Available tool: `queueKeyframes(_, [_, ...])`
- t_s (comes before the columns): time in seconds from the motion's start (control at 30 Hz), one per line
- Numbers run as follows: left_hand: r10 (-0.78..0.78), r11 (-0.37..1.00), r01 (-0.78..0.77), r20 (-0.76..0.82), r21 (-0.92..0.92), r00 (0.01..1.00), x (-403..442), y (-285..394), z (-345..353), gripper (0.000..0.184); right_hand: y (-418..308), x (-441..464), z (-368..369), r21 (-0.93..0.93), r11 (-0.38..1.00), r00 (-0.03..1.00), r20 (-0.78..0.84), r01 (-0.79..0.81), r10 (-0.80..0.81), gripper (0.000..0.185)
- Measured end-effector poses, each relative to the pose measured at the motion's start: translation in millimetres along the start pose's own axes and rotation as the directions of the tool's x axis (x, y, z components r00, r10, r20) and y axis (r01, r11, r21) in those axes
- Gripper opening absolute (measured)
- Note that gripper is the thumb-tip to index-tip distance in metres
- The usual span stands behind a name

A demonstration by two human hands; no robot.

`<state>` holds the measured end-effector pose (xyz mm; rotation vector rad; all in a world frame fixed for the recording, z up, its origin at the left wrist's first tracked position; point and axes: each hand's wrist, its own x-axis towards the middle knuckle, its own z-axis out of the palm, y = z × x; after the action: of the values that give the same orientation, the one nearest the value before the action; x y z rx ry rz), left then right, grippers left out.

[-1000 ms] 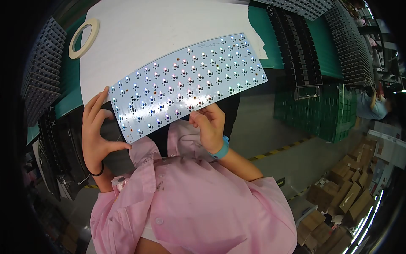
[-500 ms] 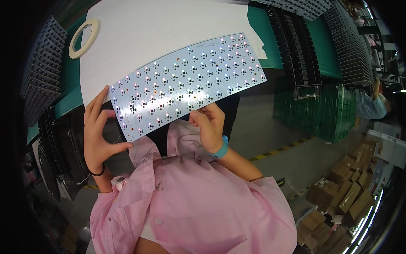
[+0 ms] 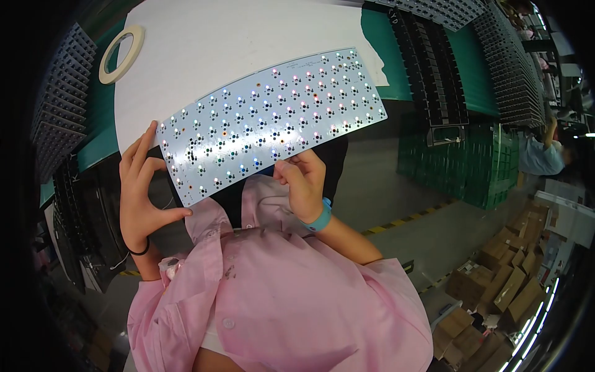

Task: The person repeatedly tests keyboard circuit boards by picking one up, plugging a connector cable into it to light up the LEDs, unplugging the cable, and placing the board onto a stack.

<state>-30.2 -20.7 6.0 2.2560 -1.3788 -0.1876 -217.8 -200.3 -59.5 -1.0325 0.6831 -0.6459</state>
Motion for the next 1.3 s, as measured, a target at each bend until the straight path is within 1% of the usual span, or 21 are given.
queueKeyframes(0.1, [0.0, 1.0, 0.0, 0.011, 0.014, 1.0, 1, 1, -1, 0.066, 0, 0, -1, -0.025, 1.0, 1.0, 0.026, 0.0, 0.001, 0.018])
queueKeyframes(0.27, [-0.005, 1.0, 0.005, 0.009, 0.029, 1.0, 1, 0, -2, 0.067, 0, 0, -3, -0.041, 0.999, 0.999, 0.045, 0.012, -0.01, 0.018])
queueKeyframes(0.47, [0.007, 1.0, -0.007, -0.012, -0.01, 1.0, 4, -1, -4, 0.063, -3, 2, -3, 0.0, 0.999, 0.996, 0.078, 0.042, -0.042, 0.018])
queueKeyframes(0.6, [0.017, 1.0, -0.018, -0.04, -0.023, 0.999, 4, -2, -3, 0.064, 2, 2, -2, 0.064, 0.993, 0.992, 0.074, 0.098, -0.102, 0.021])
queueKeyframes(0.63, [0.017, 1.0, -0.017, -0.04, -0.022, 0.999, 4, -2, -3, 0.064, 3, 2, -3, 0.064, 0.993, 0.992, 0.074, 0.097, -0.102, 0.021])
queueKeyframes(0.77, [0.022, 1.0, -0.022, -0.045, -0.019, 0.999, 4, -3, -3, 0.066, 7, 2, -7, 0.183, 0.981, 0.989, 0.125, 0.059, -0.083, 0.022])
queueKeyframes(0.93, [0.034, 0.999, -0.036, -0.058, -0.031, 0.998, 4, -5, -2, 0.067, 8, 2, -5, 0.234, 0.97, 0.989, 0.117, 0.06, -0.089, 0.024])
queueKeyframes(1.1, [0.041, 0.999, -0.043, -0.066, -0.017, 0.997, 5, -6, -1, 0.069, 7, 2, -4, 0.158, 0.985, 0.989, 0.119, 0.065, -0.084, 0.028])
queueKeyframes(1.3, [0.04, 0.999, -0.041, -0.094, -0.009, 0.995, 5, -8, 3, 0.072, 8, 2, -4, 0.172, 0.982, 0.988, 0.117, 0.076, -0.097, 0.028])
